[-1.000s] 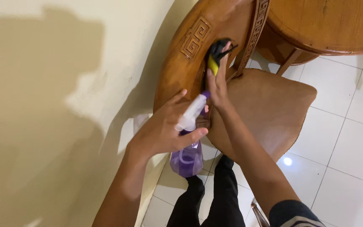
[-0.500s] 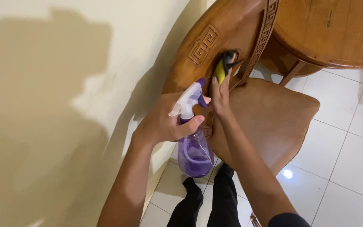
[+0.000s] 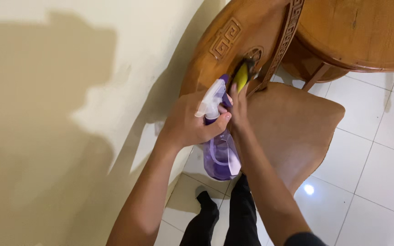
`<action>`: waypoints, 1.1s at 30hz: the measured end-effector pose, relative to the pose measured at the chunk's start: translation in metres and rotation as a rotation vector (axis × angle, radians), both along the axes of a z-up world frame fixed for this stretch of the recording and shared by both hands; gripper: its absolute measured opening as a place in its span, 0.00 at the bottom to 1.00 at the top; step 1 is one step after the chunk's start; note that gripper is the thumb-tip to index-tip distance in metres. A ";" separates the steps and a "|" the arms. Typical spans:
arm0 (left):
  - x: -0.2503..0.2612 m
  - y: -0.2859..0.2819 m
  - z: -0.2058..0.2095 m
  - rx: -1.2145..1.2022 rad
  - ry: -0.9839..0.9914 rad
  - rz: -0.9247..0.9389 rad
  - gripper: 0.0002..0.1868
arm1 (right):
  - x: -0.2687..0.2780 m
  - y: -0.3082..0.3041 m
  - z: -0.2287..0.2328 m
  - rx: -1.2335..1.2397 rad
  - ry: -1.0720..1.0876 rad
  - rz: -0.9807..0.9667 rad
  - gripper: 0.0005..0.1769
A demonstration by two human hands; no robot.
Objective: The person cleans the backrest of a wooden chair using a spray bottle and a yellow cloth. They repeatedly spray the surface and wipe it down, focusing on the carved details and edges of the chair back.
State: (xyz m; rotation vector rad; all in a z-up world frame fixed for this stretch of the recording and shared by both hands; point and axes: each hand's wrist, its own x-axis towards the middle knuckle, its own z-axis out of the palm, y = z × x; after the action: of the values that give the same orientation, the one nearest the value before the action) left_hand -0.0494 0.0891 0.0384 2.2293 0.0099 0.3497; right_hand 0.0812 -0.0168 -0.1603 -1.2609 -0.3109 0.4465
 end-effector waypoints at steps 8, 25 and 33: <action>0.000 -0.001 0.000 0.084 -0.003 -0.029 0.18 | 0.015 -0.006 -0.010 -0.178 -0.610 -0.116 0.43; -0.001 -0.003 0.004 0.080 -0.053 -0.042 0.18 | 0.027 0.000 -0.045 -0.198 -0.578 -0.175 0.35; 0.000 -0.003 0.004 0.120 -0.013 -0.011 0.18 | 0.041 0.001 -0.043 -0.186 -0.495 -0.190 0.39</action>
State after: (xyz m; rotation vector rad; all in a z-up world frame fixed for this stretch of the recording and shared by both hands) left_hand -0.0492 0.0856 0.0428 2.3451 -0.0311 0.3676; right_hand 0.1224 -0.0162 -0.2035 -1.5616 -0.5701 -0.0077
